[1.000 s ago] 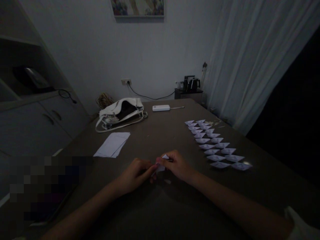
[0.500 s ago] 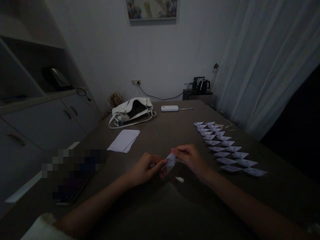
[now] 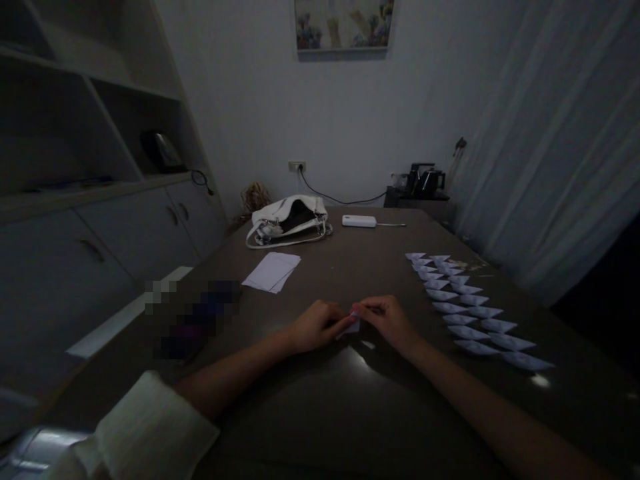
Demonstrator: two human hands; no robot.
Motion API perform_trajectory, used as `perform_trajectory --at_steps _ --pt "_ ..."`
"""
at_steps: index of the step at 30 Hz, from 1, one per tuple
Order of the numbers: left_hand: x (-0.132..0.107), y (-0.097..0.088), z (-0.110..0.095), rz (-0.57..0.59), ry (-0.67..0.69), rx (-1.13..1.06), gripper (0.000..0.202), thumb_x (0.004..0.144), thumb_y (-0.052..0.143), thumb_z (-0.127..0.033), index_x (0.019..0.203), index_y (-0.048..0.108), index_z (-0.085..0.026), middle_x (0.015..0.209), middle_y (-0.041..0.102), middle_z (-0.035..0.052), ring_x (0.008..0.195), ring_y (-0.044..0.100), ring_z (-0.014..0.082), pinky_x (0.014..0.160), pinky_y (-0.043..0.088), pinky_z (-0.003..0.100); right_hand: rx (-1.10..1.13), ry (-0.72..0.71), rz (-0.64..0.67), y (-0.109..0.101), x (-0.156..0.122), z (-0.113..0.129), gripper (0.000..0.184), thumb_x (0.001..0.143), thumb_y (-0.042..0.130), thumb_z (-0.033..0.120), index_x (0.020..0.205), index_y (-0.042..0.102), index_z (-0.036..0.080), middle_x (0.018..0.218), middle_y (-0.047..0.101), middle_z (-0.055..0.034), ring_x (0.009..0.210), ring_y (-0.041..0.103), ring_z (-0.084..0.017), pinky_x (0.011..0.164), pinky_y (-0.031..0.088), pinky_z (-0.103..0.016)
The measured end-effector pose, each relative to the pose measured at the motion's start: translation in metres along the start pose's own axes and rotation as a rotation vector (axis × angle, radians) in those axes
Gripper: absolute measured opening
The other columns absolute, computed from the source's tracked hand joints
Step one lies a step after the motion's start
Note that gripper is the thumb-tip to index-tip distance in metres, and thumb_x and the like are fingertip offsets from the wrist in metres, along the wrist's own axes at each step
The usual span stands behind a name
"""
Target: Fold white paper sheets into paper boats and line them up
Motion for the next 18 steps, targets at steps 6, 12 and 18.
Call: perform_trajectory --at_steps 6,12,18 --pt "0.002 0.000 0.004 -0.037 0.033 0.024 0.047 0.095 0.029 -0.037 0.069 0.059 -0.012 0.065 0.057 0.0031 0.058 0.051 0.0100 0.057 0.036 0.020 0.140 0.095 -0.100 -0.010 0.002 -0.017 0.030 0.068 0.066 0.044 0.064 0.067 0.015 0.055 0.057 0.0007 0.053 0.048 -0.012 0.052 0.036 -0.024" --pt "-0.001 -0.007 0.003 -0.093 0.083 0.278 0.040 0.095 0.031 -0.031 0.080 0.061 -0.011 0.077 0.061 0.0094 0.072 0.055 0.0155 0.070 0.039 0.025 0.264 0.102 -0.195 -0.019 0.001 -0.027 0.034 0.066 0.067 0.045 0.069 0.068 0.012 0.056 0.053 0.0004 0.052 0.043 -0.010 0.051 0.032 -0.024" --pt "-0.003 -0.008 0.007 -0.115 0.024 0.483 0.035 0.094 0.034 -0.029 0.085 0.063 -0.012 0.079 0.062 0.0091 0.075 0.056 0.0169 0.069 0.040 0.025 0.260 0.057 -0.197 -0.018 0.003 -0.028 0.034 0.063 0.069 0.046 0.065 0.068 0.012 0.052 0.050 0.0018 0.050 0.039 -0.010 0.050 0.028 -0.023"
Point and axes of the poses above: each hand's wrist, its own x-axis towards the middle knuckle, its own y-axis out of the palm, z = x × y, the point moved 8 cm from there along x, towards the middle knuckle
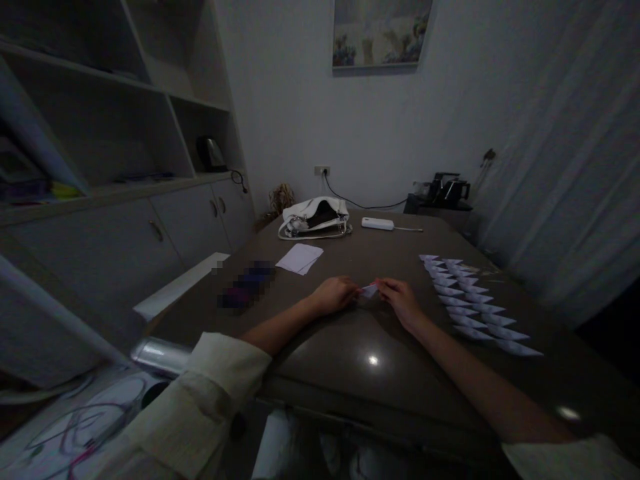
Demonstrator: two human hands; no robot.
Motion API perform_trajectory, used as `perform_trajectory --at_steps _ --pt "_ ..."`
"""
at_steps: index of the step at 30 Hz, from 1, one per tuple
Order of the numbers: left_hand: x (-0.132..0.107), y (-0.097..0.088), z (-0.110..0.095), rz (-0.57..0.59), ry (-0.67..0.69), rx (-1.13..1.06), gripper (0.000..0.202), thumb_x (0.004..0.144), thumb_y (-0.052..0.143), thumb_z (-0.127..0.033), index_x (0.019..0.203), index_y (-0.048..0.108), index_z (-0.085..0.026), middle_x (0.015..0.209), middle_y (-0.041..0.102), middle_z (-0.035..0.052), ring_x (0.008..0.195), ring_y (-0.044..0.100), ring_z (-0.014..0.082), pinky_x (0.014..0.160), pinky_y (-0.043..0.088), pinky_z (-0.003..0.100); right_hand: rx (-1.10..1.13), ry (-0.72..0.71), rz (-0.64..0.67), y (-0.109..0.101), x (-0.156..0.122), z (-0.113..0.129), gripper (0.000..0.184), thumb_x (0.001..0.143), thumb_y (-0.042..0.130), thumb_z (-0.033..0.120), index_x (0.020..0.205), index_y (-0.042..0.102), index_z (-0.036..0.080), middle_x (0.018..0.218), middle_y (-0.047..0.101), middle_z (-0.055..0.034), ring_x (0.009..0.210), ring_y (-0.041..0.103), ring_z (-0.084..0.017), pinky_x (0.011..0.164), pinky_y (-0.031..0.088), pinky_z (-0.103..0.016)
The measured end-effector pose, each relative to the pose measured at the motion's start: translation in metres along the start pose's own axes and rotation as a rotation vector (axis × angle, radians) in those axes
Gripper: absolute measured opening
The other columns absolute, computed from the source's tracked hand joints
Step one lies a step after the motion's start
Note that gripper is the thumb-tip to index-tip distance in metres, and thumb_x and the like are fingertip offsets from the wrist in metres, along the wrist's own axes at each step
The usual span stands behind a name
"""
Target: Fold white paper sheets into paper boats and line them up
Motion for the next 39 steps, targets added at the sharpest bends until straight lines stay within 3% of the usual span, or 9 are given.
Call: perform_trajectory --at_steps 10,16,20,24,29,34,39 --pt "-0.002 -0.002 0.006 -0.033 -0.079 0.099 0.034 0.093 0.038 -0.031 0.083 0.064 -0.012 0.079 0.062 0.0095 0.078 0.056 0.0184 0.071 0.042 0.027 0.047 -0.026 -0.014 0.002 0.000 0.004 0.034 0.057 0.071 0.048 0.062 0.070 0.014 0.048 0.052 0.0017 0.048 0.041 -0.010 0.048 0.028 -0.022" --pt "-0.008 -0.011 0.028 -0.133 -0.220 0.085 0.031 0.093 0.037 -0.027 0.086 0.064 -0.013 0.082 0.063 0.0090 0.081 0.057 0.0181 0.072 0.042 0.027 0.087 -0.012 -0.091 -0.009 0.005 -0.005 0.043 0.058 0.066 0.057 0.066 0.067 0.014 0.056 0.057 -0.0007 0.049 0.044 -0.010 0.048 0.032 -0.022" --pt "-0.014 -0.017 0.044 -0.207 -0.333 0.087 0.038 0.094 0.032 -0.028 0.080 0.064 -0.013 0.077 0.063 0.0077 0.076 0.058 0.0163 0.070 0.042 0.025 0.084 0.006 -0.067 -0.009 0.008 -0.009 0.045 0.060 0.062 0.061 0.058 0.058 0.016 0.049 0.048 0.0032 0.045 0.040 -0.010 0.045 0.030 -0.022" --pt "-0.016 -0.017 0.047 -0.222 -0.379 0.113 0.037 0.092 0.037 -0.031 0.074 0.065 -0.014 0.070 0.061 0.0064 0.067 0.056 0.0149 0.063 0.040 0.024 0.086 0.003 -0.036 -0.003 0.009 -0.010 0.045 0.059 0.066 0.058 0.051 0.050 0.017 0.046 0.040 0.0057 0.045 0.036 -0.009 0.043 0.026 -0.021" --pt "-0.018 -0.016 0.047 -0.235 -0.374 0.166 0.038 0.090 0.037 -0.031 0.072 0.066 -0.014 0.068 0.061 0.0072 0.062 0.054 0.0149 0.058 0.037 0.024 0.134 0.013 -0.074 -0.005 0.012 -0.016 0.043 0.059 0.068 0.056 0.053 0.051 0.017 0.051 0.041 0.0061 0.049 0.036 -0.008 0.044 0.028 -0.020" --pt "-0.018 -0.017 0.039 -0.243 -0.311 0.221 0.038 0.090 0.037 -0.030 0.070 0.065 -0.014 0.066 0.061 0.0077 0.065 0.054 0.0163 0.058 0.036 0.025 0.219 0.093 -0.076 -0.007 0.014 -0.023 0.041 0.056 0.072 0.054 0.057 0.053 0.016 0.051 0.046 0.0053 0.047 0.042 -0.009 0.045 0.037 -0.020" --pt "-0.015 -0.022 0.023 -0.220 -0.192 0.261 0.037 0.090 0.037 -0.030 0.069 0.063 -0.014 0.068 0.061 0.0078 0.070 0.054 0.0172 0.065 0.039 0.028 0.297 0.208 -0.109 -0.010 0.018 -0.029 0.030 0.064 0.073 0.039 0.058 0.054 0.016 0.049 0.051 0.0039 0.045 0.048 -0.010 0.047 0.047 -0.023"
Point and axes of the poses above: each hand's wrist, its own x-axis towards the middle knuckle, its own y-axis out of the palm, z = x × y, the point moved 8 cm from there along x, towards the middle knuckle
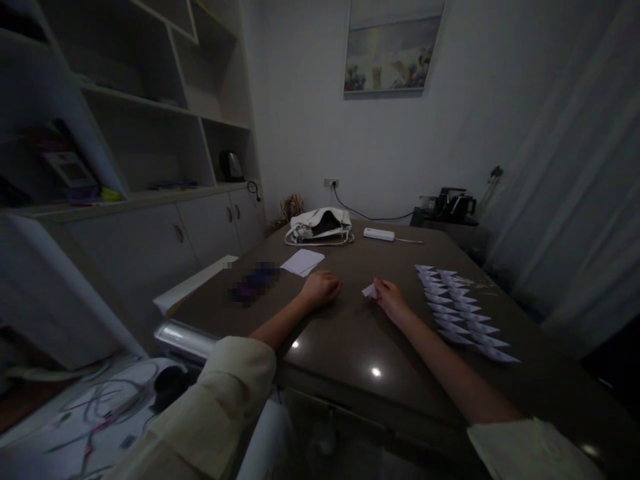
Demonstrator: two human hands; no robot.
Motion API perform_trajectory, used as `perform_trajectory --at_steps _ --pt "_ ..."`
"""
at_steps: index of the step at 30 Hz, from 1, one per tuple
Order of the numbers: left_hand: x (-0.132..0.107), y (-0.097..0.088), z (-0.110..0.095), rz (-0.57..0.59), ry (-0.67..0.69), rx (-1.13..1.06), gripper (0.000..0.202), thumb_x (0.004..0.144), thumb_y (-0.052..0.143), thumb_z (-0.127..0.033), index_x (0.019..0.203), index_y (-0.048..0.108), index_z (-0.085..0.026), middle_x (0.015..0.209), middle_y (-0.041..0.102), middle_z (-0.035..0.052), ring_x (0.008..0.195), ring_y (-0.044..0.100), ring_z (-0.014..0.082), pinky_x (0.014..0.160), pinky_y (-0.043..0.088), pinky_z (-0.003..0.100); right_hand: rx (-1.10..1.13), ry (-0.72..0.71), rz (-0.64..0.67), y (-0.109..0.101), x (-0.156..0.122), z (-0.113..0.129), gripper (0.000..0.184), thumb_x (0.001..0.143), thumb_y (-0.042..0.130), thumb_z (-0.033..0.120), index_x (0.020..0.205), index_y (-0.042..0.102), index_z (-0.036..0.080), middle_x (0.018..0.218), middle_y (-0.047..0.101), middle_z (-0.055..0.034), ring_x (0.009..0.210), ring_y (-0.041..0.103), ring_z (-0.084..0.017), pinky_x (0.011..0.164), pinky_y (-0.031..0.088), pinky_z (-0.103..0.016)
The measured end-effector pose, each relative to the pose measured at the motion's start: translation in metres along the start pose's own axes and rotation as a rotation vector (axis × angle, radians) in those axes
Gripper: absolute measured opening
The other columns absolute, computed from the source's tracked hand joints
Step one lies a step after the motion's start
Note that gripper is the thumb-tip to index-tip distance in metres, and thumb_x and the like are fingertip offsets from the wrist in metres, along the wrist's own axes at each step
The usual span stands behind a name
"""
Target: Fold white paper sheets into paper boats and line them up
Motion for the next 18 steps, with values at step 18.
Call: perform_trajectory --at_steps 18 --pt "-0.068 0.046 -0.244 0.384 -0.856 -2.064 0.065 0.075 0.062 -0.046 0.129 0.038 -0.018 0.104 0.062 0.0097 0.088 0.062 0.0210 0.069 0.046 0.029 0.147 0.041 -0.299 -0.035 0.076 0.031 0.027 0.089 0.052 0.029 0.112 0.054 0.014 0.106 0.058 -0.0072 0.086 0.060 -0.017 0.072 0.052 -0.034"
Point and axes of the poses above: each hand's wrist, its own x-axis towards the middle knuckle, its own y-axis out of the palm, z = x × y, the point moved 8 cm from there along x, towards the middle knuckle
